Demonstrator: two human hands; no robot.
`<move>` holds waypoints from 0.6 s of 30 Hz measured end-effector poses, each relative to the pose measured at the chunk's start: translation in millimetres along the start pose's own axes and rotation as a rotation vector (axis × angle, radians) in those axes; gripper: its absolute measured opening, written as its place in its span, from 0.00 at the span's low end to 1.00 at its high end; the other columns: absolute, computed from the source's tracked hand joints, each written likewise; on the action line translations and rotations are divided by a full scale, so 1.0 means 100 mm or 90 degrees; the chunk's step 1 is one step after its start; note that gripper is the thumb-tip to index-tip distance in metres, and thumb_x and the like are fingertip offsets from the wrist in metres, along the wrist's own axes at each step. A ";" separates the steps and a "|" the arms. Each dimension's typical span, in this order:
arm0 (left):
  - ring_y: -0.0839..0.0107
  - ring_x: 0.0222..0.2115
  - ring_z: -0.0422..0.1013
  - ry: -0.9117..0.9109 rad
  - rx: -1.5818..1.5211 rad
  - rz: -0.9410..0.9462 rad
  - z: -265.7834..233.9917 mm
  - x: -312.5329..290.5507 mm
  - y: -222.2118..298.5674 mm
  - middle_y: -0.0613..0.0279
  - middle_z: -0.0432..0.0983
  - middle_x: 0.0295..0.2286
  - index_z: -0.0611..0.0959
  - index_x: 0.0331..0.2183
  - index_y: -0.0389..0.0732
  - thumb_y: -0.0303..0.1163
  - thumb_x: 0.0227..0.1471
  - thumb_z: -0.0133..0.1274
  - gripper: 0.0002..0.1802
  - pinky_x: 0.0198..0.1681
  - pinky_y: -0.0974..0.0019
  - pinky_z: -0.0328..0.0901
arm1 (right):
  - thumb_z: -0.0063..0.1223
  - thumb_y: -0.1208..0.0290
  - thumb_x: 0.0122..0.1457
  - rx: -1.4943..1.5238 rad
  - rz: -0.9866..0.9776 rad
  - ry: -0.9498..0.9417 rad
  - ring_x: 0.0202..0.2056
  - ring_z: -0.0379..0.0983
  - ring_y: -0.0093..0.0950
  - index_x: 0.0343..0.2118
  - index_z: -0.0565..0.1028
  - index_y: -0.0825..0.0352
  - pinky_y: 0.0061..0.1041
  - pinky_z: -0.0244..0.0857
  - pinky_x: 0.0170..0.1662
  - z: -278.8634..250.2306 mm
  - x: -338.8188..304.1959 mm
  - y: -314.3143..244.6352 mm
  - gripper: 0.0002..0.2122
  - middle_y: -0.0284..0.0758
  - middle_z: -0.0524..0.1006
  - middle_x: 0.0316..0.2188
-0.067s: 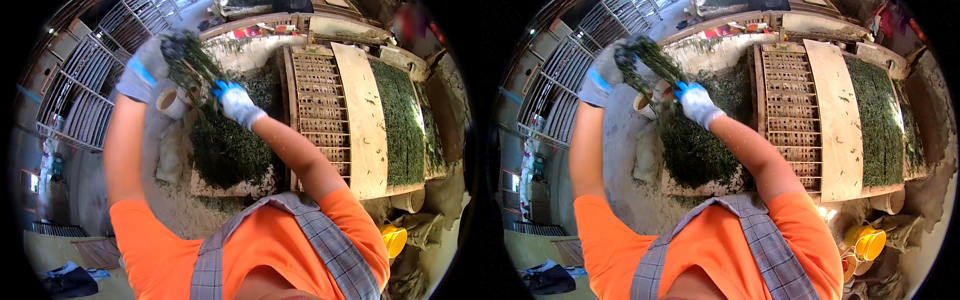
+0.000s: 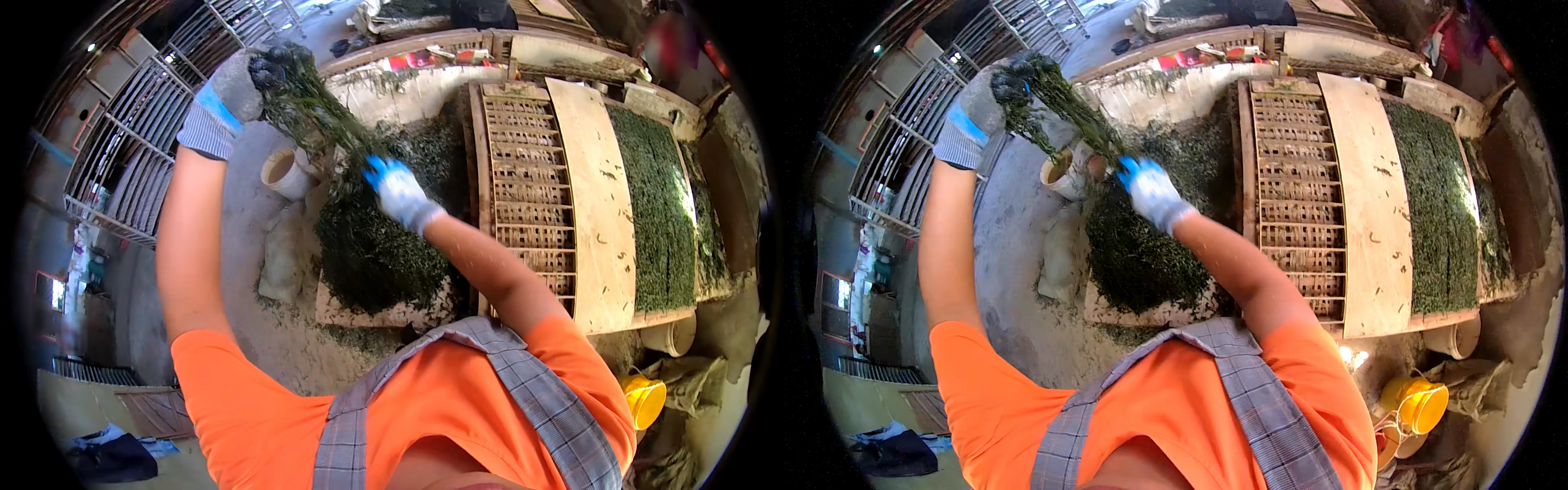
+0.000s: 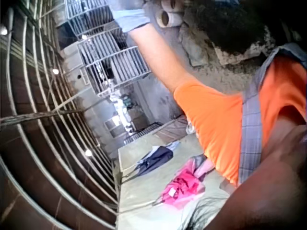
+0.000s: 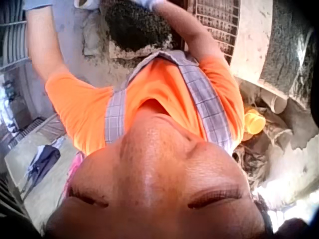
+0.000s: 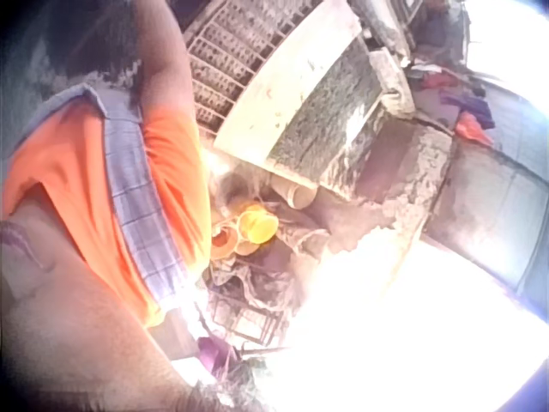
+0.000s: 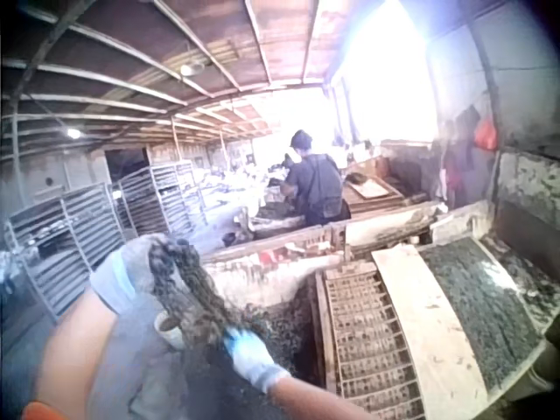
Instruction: The person handles silkworms and green leaves by hand, picking them up from a pile and placing them into wooden trays with grid compartments.
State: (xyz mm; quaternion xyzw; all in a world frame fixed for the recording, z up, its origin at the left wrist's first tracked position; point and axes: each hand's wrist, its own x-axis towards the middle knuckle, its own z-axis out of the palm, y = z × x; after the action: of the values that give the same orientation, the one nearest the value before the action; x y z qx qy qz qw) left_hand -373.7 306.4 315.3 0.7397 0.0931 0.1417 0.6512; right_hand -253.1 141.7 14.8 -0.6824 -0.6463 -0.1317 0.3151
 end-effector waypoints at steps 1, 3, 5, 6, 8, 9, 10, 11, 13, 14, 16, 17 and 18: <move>0.80 0.27 0.70 0.095 0.128 0.071 -0.20 0.05 -0.05 0.61 0.77 0.32 0.78 0.43 0.32 0.24 0.61 0.35 0.17 0.35 0.73 0.70 | 0.48 0.76 0.51 -0.008 -0.022 0.023 0.49 0.67 0.45 0.49 0.74 0.63 0.41 0.63 0.53 0.14 -0.21 0.02 0.19 0.44 0.69 0.52; 0.76 0.32 0.73 -0.116 0.004 0.109 -0.69 -0.06 0.18 0.60 0.77 0.40 0.77 0.48 0.33 0.28 0.61 0.39 0.18 0.37 0.73 0.71 | 0.45 0.77 0.53 0.053 -0.004 -0.059 0.48 0.68 0.46 0.50 0.73 0.63 0.41 0.63 0.52 0.34 -0.65 -0.09 0.19 0.46 0.69 0.51; 0.76 0.33 0.74 -0.093 -0.024 0.154 -0.74 -0.17 0.34 0.60 0.77 0.41 0.76 0.49 0.33 0.30 0.62 0.39 0.19 0.37 0.74 0.71 | 0.44 0.75 0.56 0.095 0.091 -0.272 0.52 0.64 0.45 0.53 0.70 0.63 0.39 0.61 0.54 0.55 -1.16 -0.03 0.20 0.45 0.67 0.54; 0.75 0.33 0.74 -0.086 -0.038 0.178 -0.73 -0.19 0.42 0.60 0.78 0.41 0.76 0.50 0.33 0.31 0.62 0.39 0.19 0.36 0.74 0.71 | 0.45 0.72 0.57 0.107 0.191 -0.413 0.56 0.61 0.43 0.56 0.67 0.62 0.37 0.60 0.57 0.76 -1.47 0.09 0.21 0.44 0.64 0.57; 0.75 0.32 0.75 0.131 0.123 0.258 -0.65 -0.31 0.54 0.60 0.78 0.40 0.76 0.51 0.35 0.33 0.62 0.39 0.20 0.36 0.72 0.72 | 0.47 0.65 0.61 0.198 0.567 -0.611 0.64 0.55 0.40 0.62 0.63 0.60 0.32 0.56 0.62 1.09 -1.88 0.40 0.25 0.43 0.59 0.64; 0.74 0.35 0.76 0.280 0.025 0.212 -0.76 -0.47 0.54 0.59 0.79 0.40 0.77 0.49 0.39 0.35 0.61 0.40 0.19 0.38 0.69 0.73 | 0.50 0.63 0.57 0.144 0.262 -0.675 0.63 0.57 0.40 0.62 0.63 0.59 0.31 0.56 0.62 0.96 -1.92 0.33 0.28 0.43 0.60 0.63; 0.72 0.35 0.76 0.170 -0.031 0.176 -0.74 -0.55 0.50 0.58 0.79 0.39 0.77 0.48 0.40 0.35 0.61 0.41 0.18 0.38 0.67 0.74 | 0.51 0.63 0.55 0.143 0.268 -0.739 0.60 0.61 0.40 0.61 0.64 0.59 0.32 0.59 0.59 0.65 -1.55 0.21 0.28 0.44 0.63 0.60; 0.71 0.36 0.76 0.057 -0.094 0.136 -0.60 -0.61 0.40 0.58 0.79 0.39 0.78 0.47 0.41 0.35 0.60 0.41 0.17 0.38 0.66 0.74 | 0.52 0.63 0.54 0.138 0.274 -0.802 0.57 0.65 0.41 0.60 0.65 0.60 0.34 0.61 0.57 0.33 -1.17 0.11 0.28 0.44 0.67 0.58; 0.70 0.35 0.77 0.021 -0.119 0.086 -0.29 -0.67 0.24 0.58 0.80 0.38 0.79 0.46 0.42 0.34 0.60 0.41 0.17 0.38 0.66 0.75 | 0.54 0.63 0.53 0.181 0.103 -0.632 0.46 0.71 0.40 0.53 0.69 0.61 0.36 0.66 0.49 0.15 -0.84 0.31 0.23 0.43 0.73 0.47; 0.70 0.33 0.78 0.061 -0.149 0.096 0.11 -0.75 0.22 0.58 0.80 0.38 0.79 0.46 0.41 0.35 0.60 0.42 0.17 0.36 0.66 0.75 | 0.54 0.63 0.53 0.083 -0.142 -0.286 0.38 0.73 0.38 0.47 0.73 0.63 0.37 0.68 0.44 0.30 -0.89 0.60 0.18 0.41 0.76 0.39; 0.69 0.32 0.78 0.190 -0.150 0.086 0.36 -0.74 0.07 0.57 0.80 0.38 0.79 0.45 0.39 0.36 0.59 0.45 0.16 0.36 0.66 0.75 | 0.52 0.64 0.55 -0.119 -0.226 -0.211 0.33 0.76 0.34 0.45 0.74 0.63 0.36 0.69 0.42 0.45 -0.86 0.95 0.15 0.38 0.78 0.34; 0.69 0.32 0.78 0.153 -0.167 0.051 0.29 -0.73 -0.11 0.57 0.80 0.37 0.79 0.44 0.38 0.37 0.60 0.46 0.17 0.35 0.66 0.75 | 0.51 0.64 0.56 -0.173 -0.202 -0.443 0.36 0.76 0.32 0.48 0.72 0.62 0.34 0.69 0.46 0.44 -0.81 1.02 0.16 0.38 0.77 0.38; 0.69 0.31 0.77 0.132 -0.174 0.012 0.12 -0.76 -0.35 0.57 0.80 0.36 0.79 0.44 0.37 0.38 0.60 0.47 0.17 0.35 0.66 0.74 | 0.51 0.64 0.57 -0.097 -0.116 -0.562 0.38 0.76 0.29 0.51 0.71 0.61 0.34 0.70 0.49 0.26 -0.59 0.76 0.18 0.38 0.77 0.42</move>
State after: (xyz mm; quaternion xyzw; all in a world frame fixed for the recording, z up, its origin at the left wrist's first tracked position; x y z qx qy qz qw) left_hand -440.1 274.9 272.7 0.6266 0.1331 0.2347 0.7311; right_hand -193.3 112.8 -59.6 -0.6349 -0.7645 0.0973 -0.0542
